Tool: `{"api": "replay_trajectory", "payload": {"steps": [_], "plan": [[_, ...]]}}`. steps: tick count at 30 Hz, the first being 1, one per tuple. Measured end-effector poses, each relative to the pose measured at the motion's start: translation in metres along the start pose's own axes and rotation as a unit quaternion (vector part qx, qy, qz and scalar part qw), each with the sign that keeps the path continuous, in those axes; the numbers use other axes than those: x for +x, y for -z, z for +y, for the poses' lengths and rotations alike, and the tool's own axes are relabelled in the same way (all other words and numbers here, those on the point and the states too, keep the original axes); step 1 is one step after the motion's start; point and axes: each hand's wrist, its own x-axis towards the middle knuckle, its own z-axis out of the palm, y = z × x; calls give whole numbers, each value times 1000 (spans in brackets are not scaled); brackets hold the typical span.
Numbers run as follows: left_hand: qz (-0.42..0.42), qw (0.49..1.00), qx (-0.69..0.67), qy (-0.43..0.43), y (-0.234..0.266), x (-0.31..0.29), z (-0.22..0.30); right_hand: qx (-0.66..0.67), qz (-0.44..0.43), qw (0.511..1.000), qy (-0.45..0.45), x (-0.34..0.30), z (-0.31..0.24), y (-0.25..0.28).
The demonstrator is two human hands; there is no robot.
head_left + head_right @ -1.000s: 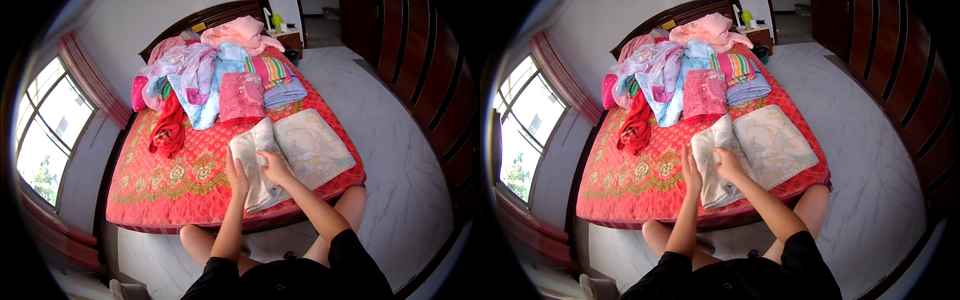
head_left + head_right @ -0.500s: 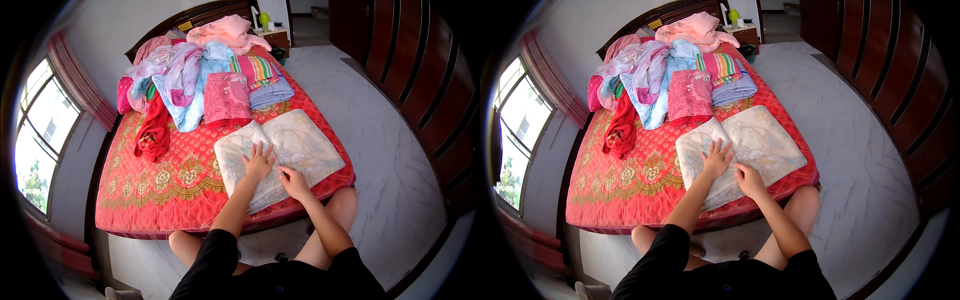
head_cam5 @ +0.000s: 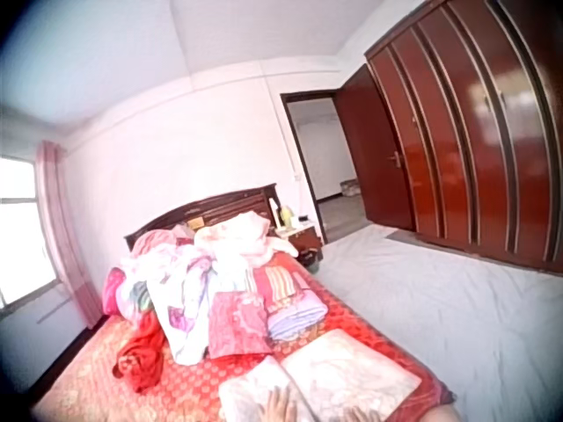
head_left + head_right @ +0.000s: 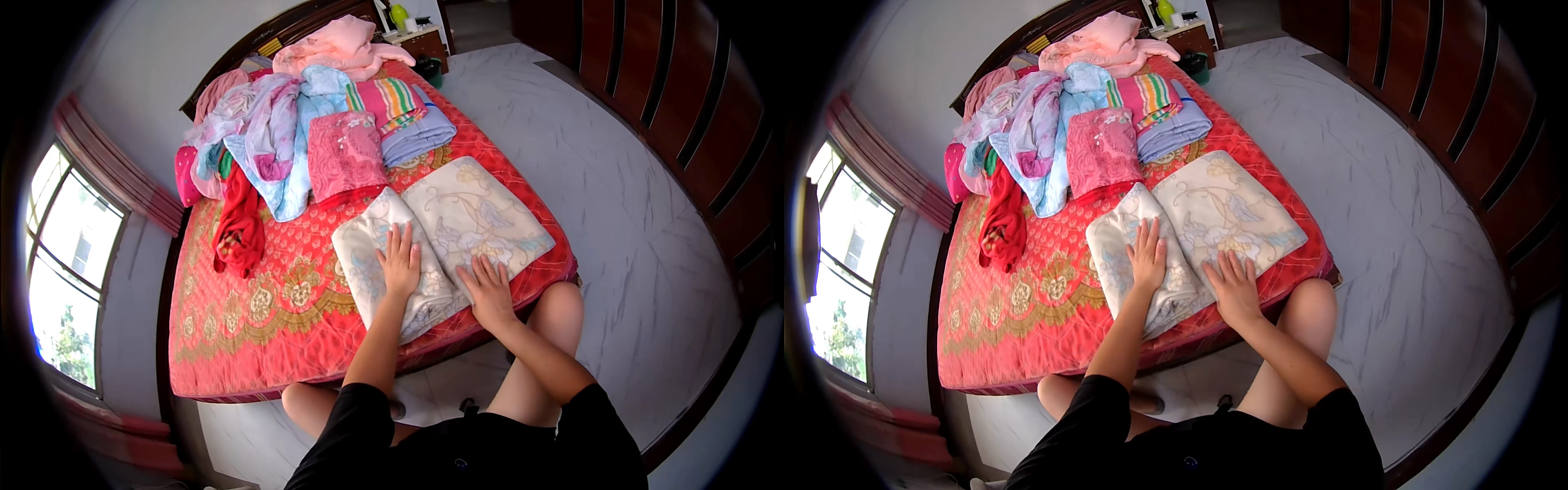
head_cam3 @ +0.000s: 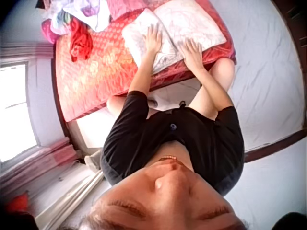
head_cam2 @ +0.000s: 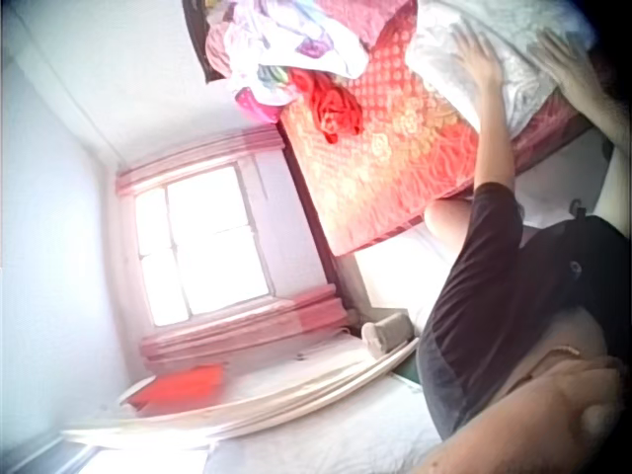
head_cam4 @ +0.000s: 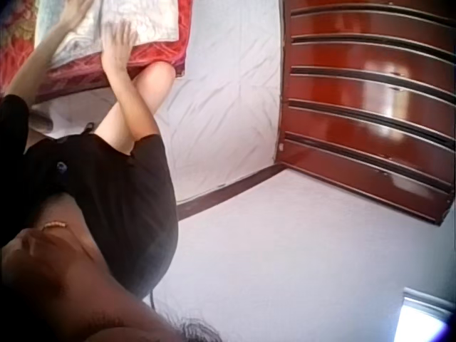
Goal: The person folds a light-colored floral sheet on a bed, smoothing and aligning it into a compact rectangle. They then fold a red floral blanket, smoothing it out and folding it into a neat pile on the bed.
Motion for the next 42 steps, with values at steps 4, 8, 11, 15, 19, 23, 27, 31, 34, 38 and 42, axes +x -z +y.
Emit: {"api": "replay_trajectory", "payload": {"steps": [4,8,11,15,19,23,27,31,34,38,42], "plan": [[6,1000,-21,13,0,0,-9,192,-13,978,-77,27,3,19],[-14,1000,-5,8,-2,4,-5,277,-66,958,-37,35,32,13],[-28,999,35,8,-1,-1,-7,420,-35,893,-156,51,35,51],[-36,998,45,2,1,0,1,485,226,817,-216,67,44,83],[-64,994,87,13,5,-1,1,255,208,944,-29,60,12,82],[-53,995,79,-9,-2,5,7,99,-45,994,25,27,15,5],[-70,994,86,0,0,4,4,37,-25,997,59,17,7,-9],[-73,994,86,9,10,-3,-1,302,-127,944,29,36,29,22],[-112,989,93,23,22,-24,31,180,115,968,-130,46,70,39],[-83,987,127,-52,16,-89,86,135,90,913,-374,39,161,35],[-83,982,136,-101,28,-143,112,338,108,862,-362,46,166,34]]}}
